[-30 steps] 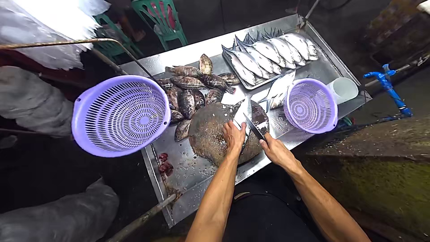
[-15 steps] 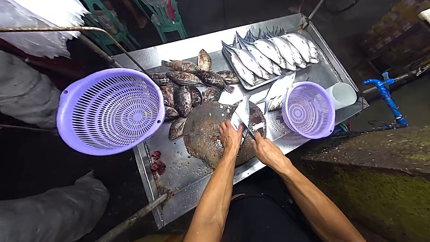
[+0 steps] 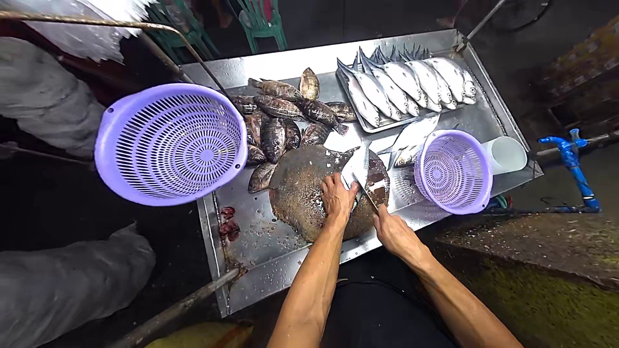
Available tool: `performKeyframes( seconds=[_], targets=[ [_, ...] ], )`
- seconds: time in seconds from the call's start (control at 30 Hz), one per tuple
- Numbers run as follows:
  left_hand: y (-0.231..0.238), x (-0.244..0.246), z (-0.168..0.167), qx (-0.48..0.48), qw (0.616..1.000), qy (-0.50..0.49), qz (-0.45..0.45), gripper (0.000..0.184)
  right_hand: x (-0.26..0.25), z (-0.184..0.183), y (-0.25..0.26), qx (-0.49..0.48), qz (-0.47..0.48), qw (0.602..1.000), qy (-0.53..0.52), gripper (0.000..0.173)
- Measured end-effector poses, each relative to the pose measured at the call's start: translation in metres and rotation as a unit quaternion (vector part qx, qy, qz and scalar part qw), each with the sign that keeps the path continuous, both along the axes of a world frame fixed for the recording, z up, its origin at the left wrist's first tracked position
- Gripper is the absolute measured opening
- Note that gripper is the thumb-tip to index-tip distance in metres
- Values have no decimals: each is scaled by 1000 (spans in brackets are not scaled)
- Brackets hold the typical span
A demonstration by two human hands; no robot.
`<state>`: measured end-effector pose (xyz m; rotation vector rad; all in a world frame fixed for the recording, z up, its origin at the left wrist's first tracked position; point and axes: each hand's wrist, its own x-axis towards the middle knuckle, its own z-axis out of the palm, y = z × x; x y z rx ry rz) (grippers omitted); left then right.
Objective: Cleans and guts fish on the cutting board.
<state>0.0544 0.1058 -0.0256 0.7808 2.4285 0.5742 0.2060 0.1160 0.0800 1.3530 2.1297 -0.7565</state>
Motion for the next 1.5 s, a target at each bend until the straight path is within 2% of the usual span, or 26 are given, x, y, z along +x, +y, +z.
performKeyframes(
  seconds=[0.07,0.2,0.4,0.5,0.53,0.67,0.73,0.87,1.0,1.2,1.27,1.4,1.5],
  targets=[
    [1,-1,4,-5,1000,2,-7,65,-22,4,11,-16,-8,1000,-12,49],
    [-3,0,0,3,1000,-1,-12,61,-76,-21,47,-5,-15,999,39,46],
    [-5,2,3,8,999,25,-42,62,-57,14,39,-46,3,998,-33,49],
    [-11,4,-3,18,999,25,-44,46,-82,-24,43,-4,-37,999,38,47],
    [-11,2,-4,27,999,25,-38,45,-87,-32,50,4,-37,997,62,46],
    [-14,-7,-5,51,998,-8,-35,60,-46,-20,61,70,-42,976,204,42],
    [-8,-12,4,32,999,-26,-34,64,-21,-9,60,102,-59,965,234,42],
    [18,-15,13,-2,999,-6,-41,72,-1,-1,62,50,-35,990,127,46],
    [36,-1,6,-21,998,35,-44,67,-2,1,52,5,-18,998,62,43],
    [40,0,4,-44,997,43,-44,62,-6,26,43,-20,9,999,-38,46],
    [41,0,5,-48,997,44,-43,62,-15,25,46,-23,10,999,-43,46],
    [40,-2,6,-48,997,40,-41,62,-43,3,73,-17,-3,999,29,46],
    [40,-3,3,-45,998,40,-36,62,-34,5,75,-28,15,999,16,46]
  ],
)
